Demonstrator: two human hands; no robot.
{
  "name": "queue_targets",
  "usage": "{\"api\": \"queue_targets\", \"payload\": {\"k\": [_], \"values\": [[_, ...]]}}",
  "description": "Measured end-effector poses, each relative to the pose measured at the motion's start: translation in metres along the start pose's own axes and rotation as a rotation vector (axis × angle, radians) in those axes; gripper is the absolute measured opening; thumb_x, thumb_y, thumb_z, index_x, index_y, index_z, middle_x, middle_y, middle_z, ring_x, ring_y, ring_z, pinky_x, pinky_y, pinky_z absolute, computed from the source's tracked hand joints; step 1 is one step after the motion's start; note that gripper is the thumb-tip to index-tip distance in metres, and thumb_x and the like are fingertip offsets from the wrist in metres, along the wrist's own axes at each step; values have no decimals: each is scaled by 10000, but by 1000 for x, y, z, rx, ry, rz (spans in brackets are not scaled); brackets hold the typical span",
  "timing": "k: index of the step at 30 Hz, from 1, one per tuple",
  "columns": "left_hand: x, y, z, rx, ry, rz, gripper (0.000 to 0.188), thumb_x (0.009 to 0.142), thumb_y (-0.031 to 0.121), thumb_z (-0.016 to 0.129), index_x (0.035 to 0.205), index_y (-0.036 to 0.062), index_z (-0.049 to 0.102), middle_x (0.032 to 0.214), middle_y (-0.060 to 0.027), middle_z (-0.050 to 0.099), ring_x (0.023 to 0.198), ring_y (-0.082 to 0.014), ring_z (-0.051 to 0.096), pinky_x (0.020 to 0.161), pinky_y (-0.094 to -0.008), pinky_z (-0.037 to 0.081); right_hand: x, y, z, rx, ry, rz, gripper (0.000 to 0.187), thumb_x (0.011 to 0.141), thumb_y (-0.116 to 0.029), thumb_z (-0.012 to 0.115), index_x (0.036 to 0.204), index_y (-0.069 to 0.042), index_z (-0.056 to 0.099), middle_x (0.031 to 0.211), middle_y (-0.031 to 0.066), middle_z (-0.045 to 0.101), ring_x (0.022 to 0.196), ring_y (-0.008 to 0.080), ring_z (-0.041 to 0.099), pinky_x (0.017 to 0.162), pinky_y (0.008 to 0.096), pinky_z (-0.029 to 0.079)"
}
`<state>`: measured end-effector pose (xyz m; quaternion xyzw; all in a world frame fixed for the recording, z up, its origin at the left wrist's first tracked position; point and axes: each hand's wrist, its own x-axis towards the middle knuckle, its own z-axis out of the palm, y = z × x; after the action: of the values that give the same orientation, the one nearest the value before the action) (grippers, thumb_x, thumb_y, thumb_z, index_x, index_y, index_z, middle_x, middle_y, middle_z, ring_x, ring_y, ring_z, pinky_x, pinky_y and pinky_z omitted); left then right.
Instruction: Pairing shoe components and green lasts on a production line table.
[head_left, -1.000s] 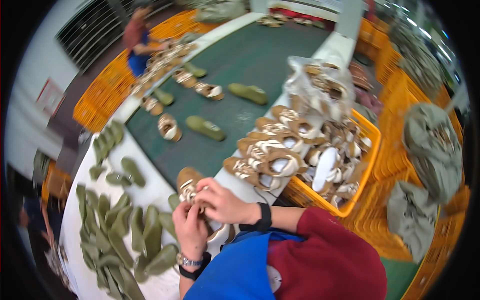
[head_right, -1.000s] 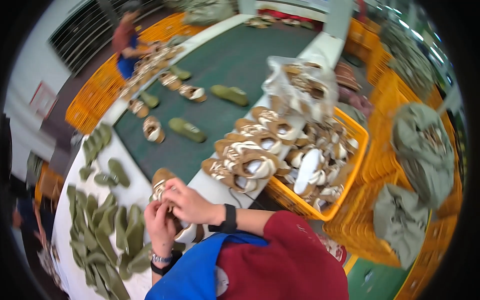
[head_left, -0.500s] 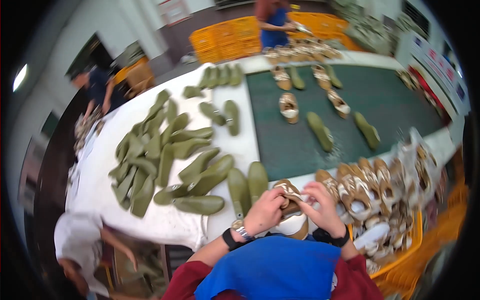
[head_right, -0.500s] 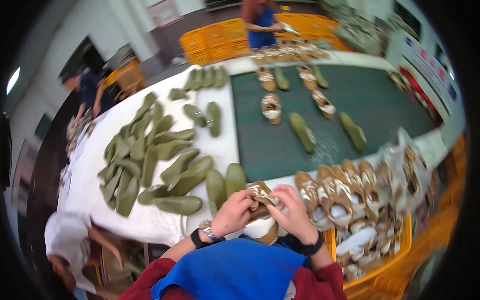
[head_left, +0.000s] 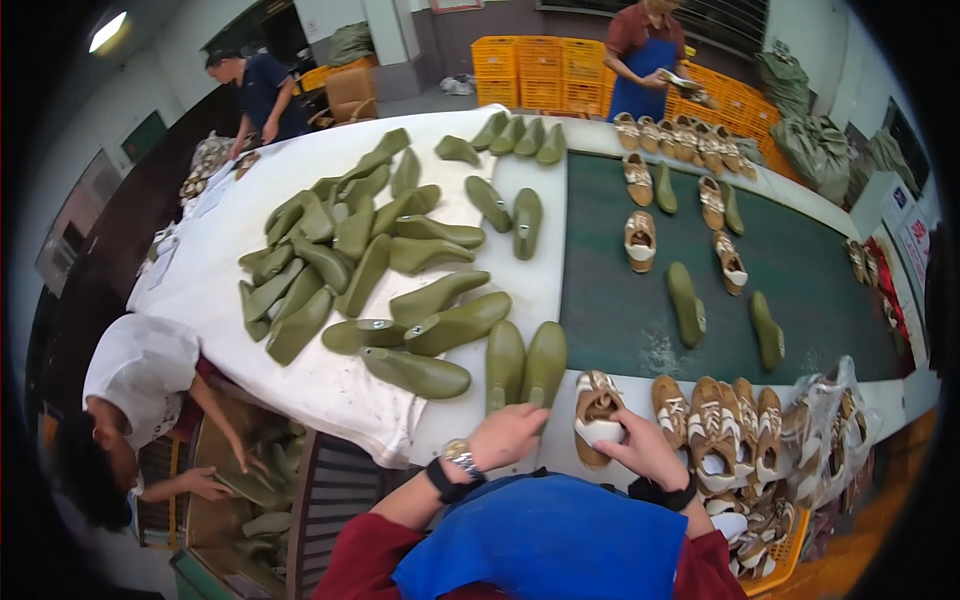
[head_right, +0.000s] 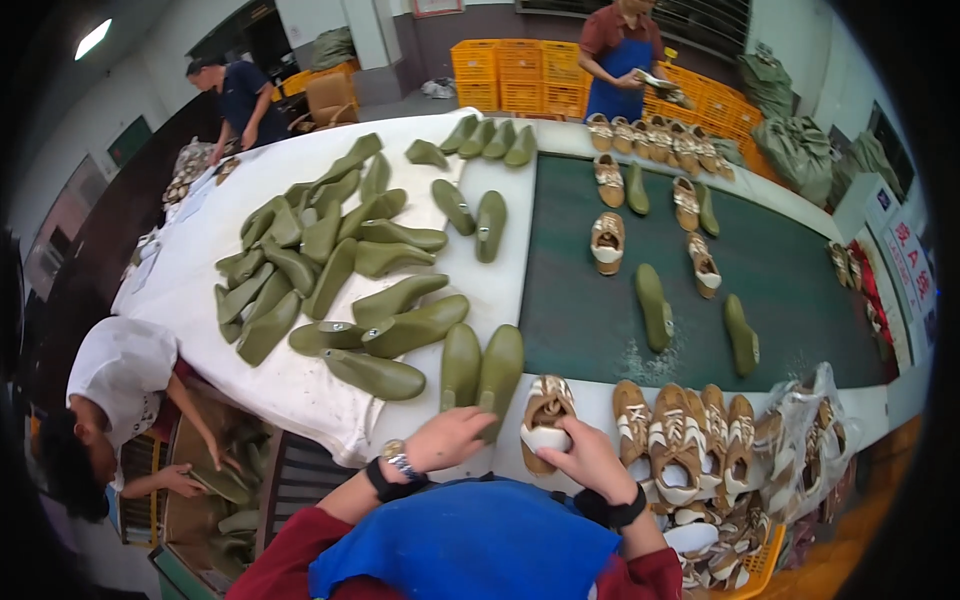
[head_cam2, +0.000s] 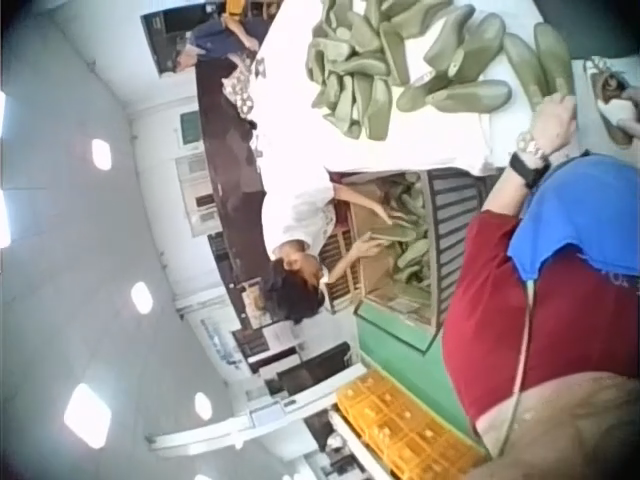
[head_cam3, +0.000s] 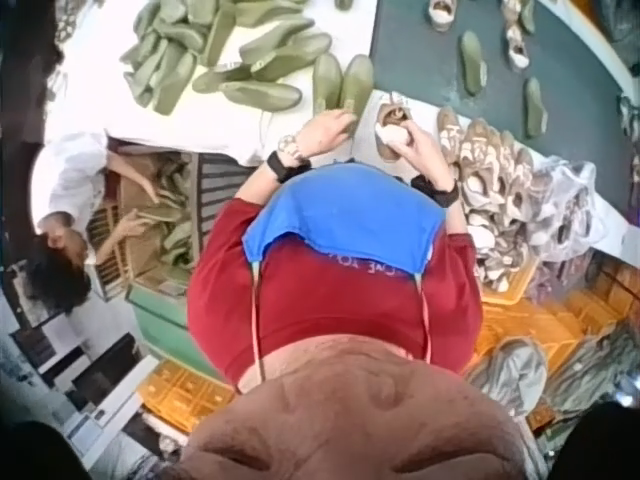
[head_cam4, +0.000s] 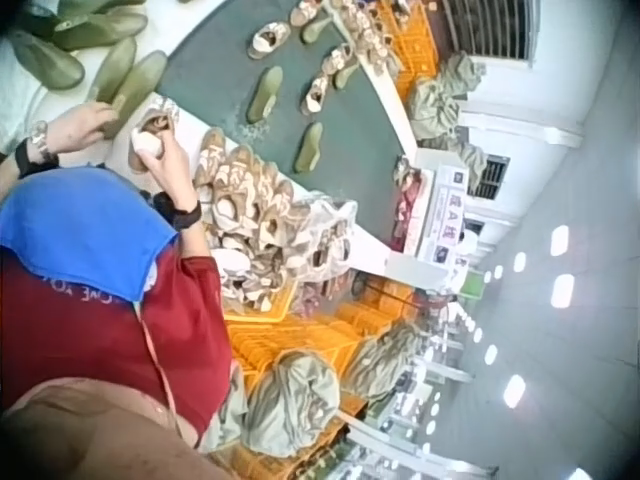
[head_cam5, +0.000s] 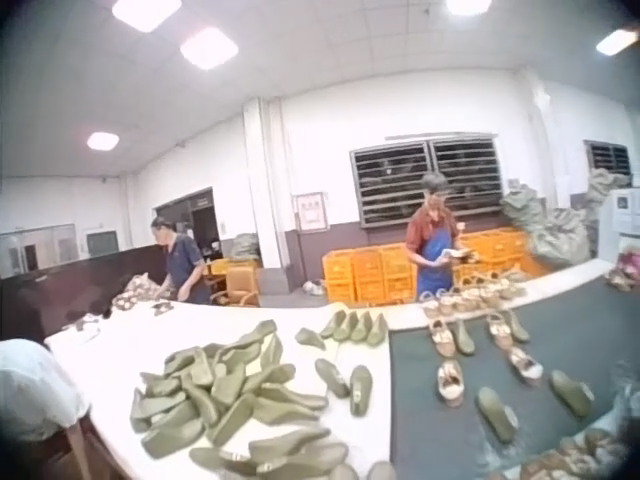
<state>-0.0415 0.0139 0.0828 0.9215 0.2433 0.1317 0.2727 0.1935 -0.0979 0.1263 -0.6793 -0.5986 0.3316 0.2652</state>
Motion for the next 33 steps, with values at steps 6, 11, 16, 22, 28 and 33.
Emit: {"api": "queue_targets", "payload": {"k": [6,11,16,22,28,33], "values": [[-79,-18,-5,98,-43,-334,392,774,151,631,1135,38,530,948,-209,614,874,-383,589,764,-436,487,30,21,19,-116,60,-13,379,780,-329,675,978,-30,551,907,176,614,786,333,620,707,401,495],[-104,-10,-2,83,-52,-430,397,777,168,636,1139,41,536,949,-208,617,871,-384,590,761,-442,488,32,73,67,-320,-304,-1,315,799,-263,643,1013,-51,551,934,173,612,866,349,618,745,421,499],[-101,-10,-4,85,-107,-362,415,773,156,643,1154,39,531,940,-206,613,869,-382,586,759,-444,485,16,68,77,-169,74,-144,373,775,-206,642,1117,-88,551,985,167,603,871,371,611,763,434,500],[-82,-27,-11,76,-275,-254,419,777,114,646,1166,22,521,993,-229,609,912,-408,576,784,-454,479,-58,76,74,9,173,36,219,786,-187,586,967,-71,629,882,135,644,795,325,627,723,412,506],[-69,-65,-12,102,-557,-94,425,781,108,639,1177,14,519,1036,-243,610,936,-409,583,809,-442,482,-230,171,201,-71,-340,691,250,756,-249,563,840,-55,697,825,195,661,808,378,637,727,443,511],[-55,-91,6,220,-766,29,414,762,80,645,1155,28,527,1044,-226,590,987,-412,542,850,-458,449,-332,175,387,-381,-706,798,504,827,-406,562,1290,-216,512,1354,31,438,1318,331,301,950,718,194]]}}
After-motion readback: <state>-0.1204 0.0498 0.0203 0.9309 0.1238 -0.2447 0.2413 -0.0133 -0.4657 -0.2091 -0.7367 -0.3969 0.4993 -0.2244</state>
